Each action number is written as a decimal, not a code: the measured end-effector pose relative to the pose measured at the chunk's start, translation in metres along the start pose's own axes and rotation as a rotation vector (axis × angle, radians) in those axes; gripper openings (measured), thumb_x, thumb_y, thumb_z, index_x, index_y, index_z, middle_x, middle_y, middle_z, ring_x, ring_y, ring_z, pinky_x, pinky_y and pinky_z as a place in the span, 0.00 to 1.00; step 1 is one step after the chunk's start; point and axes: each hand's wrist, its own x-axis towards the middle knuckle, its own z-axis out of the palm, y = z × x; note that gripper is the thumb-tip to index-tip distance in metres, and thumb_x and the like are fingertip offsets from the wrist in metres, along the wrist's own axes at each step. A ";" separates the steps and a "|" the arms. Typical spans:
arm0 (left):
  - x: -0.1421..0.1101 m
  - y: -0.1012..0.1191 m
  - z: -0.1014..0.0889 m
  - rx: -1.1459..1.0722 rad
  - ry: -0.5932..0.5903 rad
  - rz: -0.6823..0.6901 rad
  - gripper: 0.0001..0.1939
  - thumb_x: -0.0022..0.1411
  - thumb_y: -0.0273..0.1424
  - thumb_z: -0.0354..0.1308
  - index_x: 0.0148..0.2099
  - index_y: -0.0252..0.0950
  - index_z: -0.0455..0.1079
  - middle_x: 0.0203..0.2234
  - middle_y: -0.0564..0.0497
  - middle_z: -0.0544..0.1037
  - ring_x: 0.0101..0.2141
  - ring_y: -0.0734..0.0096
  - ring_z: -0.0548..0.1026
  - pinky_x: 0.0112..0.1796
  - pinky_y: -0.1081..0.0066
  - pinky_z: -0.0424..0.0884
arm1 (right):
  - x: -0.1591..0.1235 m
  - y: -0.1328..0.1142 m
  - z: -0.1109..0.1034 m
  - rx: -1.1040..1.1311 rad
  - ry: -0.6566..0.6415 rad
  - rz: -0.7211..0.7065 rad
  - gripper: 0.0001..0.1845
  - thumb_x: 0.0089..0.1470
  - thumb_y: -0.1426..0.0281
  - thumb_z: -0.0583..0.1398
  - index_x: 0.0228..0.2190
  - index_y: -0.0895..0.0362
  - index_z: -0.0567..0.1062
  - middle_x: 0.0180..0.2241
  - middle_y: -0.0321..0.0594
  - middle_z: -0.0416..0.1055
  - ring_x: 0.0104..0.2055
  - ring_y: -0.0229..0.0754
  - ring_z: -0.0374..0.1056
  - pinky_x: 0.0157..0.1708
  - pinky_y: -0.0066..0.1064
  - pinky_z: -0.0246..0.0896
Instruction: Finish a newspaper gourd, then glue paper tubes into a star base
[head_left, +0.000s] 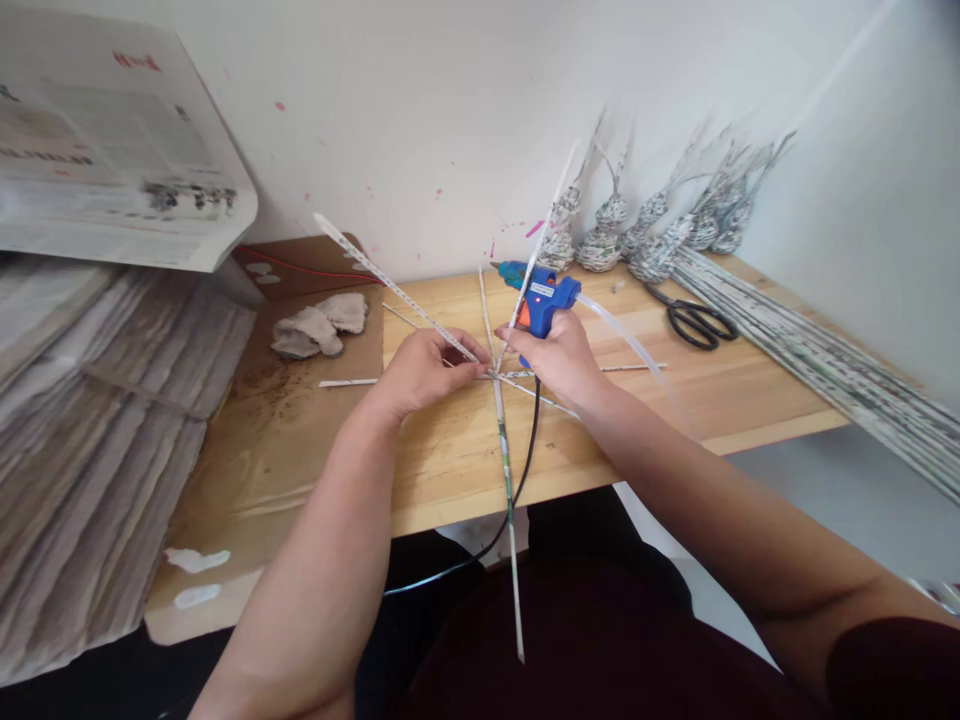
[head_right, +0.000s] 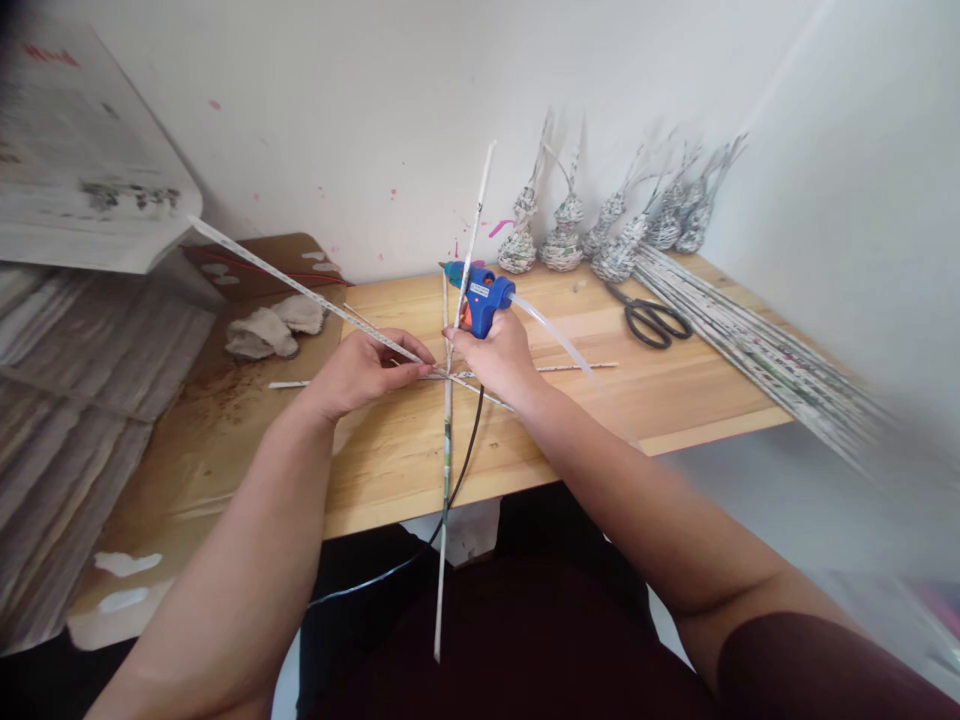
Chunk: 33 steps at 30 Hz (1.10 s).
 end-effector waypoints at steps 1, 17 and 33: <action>0.000 0.000 0.000 0.000 -0.002 -0.002 0.09 0.52 0.34 0.66 0.35 0.34 0.78 0.27 0.48 0.81 0.28 0.69 0.75 0.32 0.71 0.69 | 0.000 0.000 0.000 0.001 0.001 -0.004 0.11 0.46 0.63 0.67 0.25 0.53 0.71 0.26 0.37 0.72 0.29 0.43 0.67 0.30 0.36 0.63; 0.001 -0.002 0.001 0.028 -0.017 0.020 0.08 0.52 0.34 0.65 0.34 0.35 0.77 0.27 0.49 0.81 0.27 0.70 0.74 0.31 0.71 0.68 | 0.000 0.004 0.001 0.014 -0.006 0.016 0.11 0.46 0.63 0.67 0.24 0.54 0.71 0.24 0.36 0.72 0.27 0.41 0.67 0.30 0.36 0.64; 0.001 -0.006 0.003 0.048 -0.008 0.044 0.05 0.52 0.32 0.65 0.33 0.36 0.78 0.27 0.50 0.81 0.28 0.70 0.75 0.32 0.72 0.69 | 0.000 0.006 0.001 0.034 0.012 0.022 0.11 0.46 0.63 0.67 0.26 0.53 0.71 0.25 0.37 0.73 0.27 0.42 0.69 0.32 0.37 0.65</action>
